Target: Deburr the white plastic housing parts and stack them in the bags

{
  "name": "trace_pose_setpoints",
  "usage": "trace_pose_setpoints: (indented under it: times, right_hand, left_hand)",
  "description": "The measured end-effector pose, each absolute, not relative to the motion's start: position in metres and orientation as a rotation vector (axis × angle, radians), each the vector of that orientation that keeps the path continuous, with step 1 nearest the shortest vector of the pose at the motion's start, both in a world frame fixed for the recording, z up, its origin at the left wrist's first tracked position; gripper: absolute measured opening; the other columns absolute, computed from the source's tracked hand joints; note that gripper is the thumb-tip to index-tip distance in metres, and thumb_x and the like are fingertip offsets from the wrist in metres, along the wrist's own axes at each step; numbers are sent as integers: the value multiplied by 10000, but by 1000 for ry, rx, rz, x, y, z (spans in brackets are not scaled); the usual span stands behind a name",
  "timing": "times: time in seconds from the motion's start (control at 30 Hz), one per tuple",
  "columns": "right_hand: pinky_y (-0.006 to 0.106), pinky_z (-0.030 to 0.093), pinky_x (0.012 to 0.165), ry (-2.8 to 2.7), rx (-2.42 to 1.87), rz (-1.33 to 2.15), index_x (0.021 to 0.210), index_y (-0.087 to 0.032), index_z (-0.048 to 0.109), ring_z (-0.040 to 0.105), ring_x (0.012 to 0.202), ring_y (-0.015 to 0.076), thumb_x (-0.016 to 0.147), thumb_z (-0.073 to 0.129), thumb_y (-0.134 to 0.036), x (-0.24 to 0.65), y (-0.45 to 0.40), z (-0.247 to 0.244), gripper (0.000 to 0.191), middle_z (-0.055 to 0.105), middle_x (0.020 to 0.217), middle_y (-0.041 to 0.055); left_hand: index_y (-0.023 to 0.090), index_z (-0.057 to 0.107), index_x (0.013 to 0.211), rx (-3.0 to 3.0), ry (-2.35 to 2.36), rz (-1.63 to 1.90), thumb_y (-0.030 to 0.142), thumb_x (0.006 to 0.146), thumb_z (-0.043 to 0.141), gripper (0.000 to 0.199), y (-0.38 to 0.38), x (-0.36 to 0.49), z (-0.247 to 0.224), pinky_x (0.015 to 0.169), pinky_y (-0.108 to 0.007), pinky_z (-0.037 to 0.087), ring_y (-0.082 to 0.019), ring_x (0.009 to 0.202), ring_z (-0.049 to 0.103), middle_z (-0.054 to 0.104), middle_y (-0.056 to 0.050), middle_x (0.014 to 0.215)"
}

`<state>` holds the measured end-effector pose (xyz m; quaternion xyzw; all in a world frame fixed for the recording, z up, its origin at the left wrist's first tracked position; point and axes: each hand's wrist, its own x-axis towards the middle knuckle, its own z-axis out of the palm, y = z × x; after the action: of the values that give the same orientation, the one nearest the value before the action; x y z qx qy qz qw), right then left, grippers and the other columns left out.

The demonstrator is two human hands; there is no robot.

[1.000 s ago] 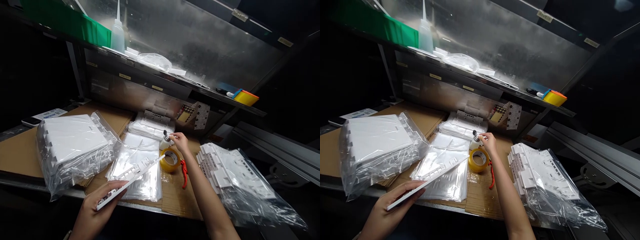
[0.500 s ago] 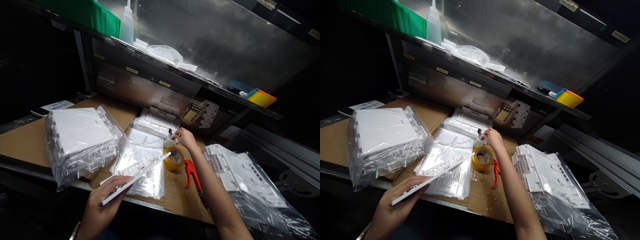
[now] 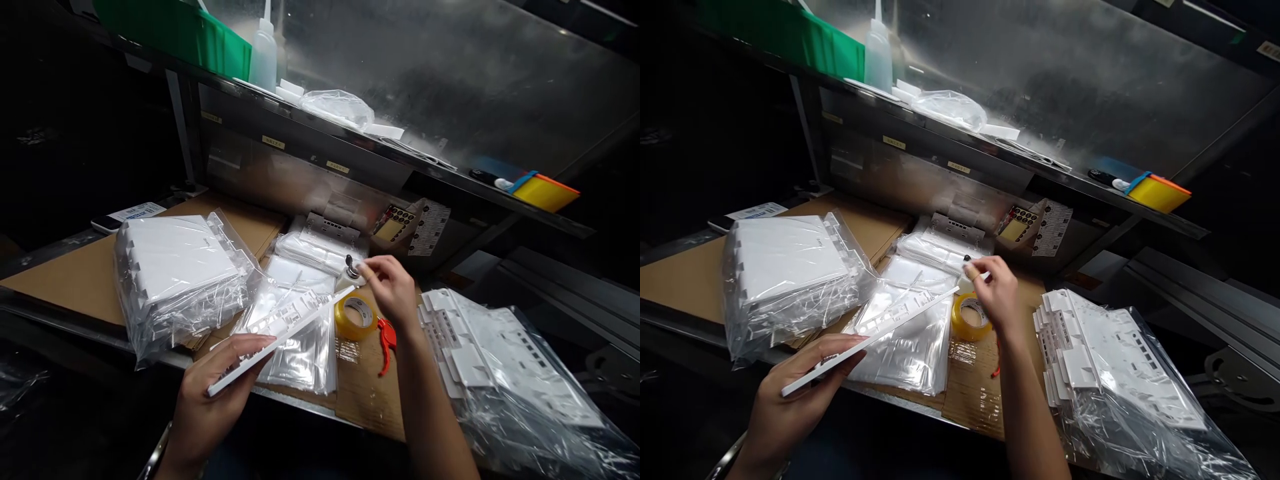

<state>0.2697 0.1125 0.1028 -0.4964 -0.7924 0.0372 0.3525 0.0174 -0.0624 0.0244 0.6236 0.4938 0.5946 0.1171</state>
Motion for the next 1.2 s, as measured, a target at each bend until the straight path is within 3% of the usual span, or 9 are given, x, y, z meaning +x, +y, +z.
trace_pose_setpoints:
  times: [0.13, 0.37, 0.53, 0.7, 0.87, 1.2]
  right_hand:
    - [353, 509, 933, -2106, -811, 198, 992, -238, 735, 611, 1023, 198, 944, 702, -250, 251, 44, 112, 60, 706, 989, 33]
    - [411, 445, 1027, -2235, -744, 215, 1019, -242, 711, 577, 1168, 224, 942, 707, -209, 231, 10, 107, 84, 738, 1032, 16]
    - [382, 431, 976, -2339, -557, 283, 1124, -215, 675, 606, 1136, 197, 960, 650, -161, 208, -18, 107, 174, 747, 1082, 11]
    - [406, 413, 988, -2282, -682, 246, 1031, -244, 698, 617, 1135, 217, 937, 701, -199, 230, 1, 110, 104, 751, 1024, 3]
    - [419, 412, 991, -2153, -847, 130, 942, -249, 712, 625, 1097, 224, 911, 728, -178, 258, 28, 111, 79, 743, 970, 8]
    - [392, 437, 979, -2296, -559, 386, 1061, -265, 687, 637, 1118, 196, 936, 663, -216, 203, -25, 113, 137, 767, 1007, -2]
  left_hand:
    - [273, 716, 1068, 1878, 1444, 1691, 142, 930, 685, 194, -67, 17, 28, 981, -216, 503, -144, 1023, 713, 764, 41, 1045]
    - [242, 698, 1134, 2053, 1342, 1643, 64, 921, 638, 284, -68, 19, 33, 1081, -274, 478, -162, 1063, 708, 765, 7, 1078]
    - [238, 652, 1159, 2075, 1290, 1582, 83, 949, 574, 272, -66, 25, 35, 885, -196, 539, -150, 1044, 703, 744, -27, 1116]
    - [213, 691, 1133, 2125, 1329, 1644, 15, 914, 623, 303, -71, 22, 35, 984, -256, 527, -161, 1056, 708, 761, -30, 1082]
    - [196, 710, 1099, 2161, 1377, 1696, -1, 888, 670, 291, -73, 18, 33, 985, -271, 540, -170, 1038, 724, 781, -28, 1043]
    - [237, 661, 1144, 2156, 1263, 1624, 84, 933, 591, 270, -65, 25, 38, 854, -245, 578, -181, 981, 722, 751, -49, 1077]
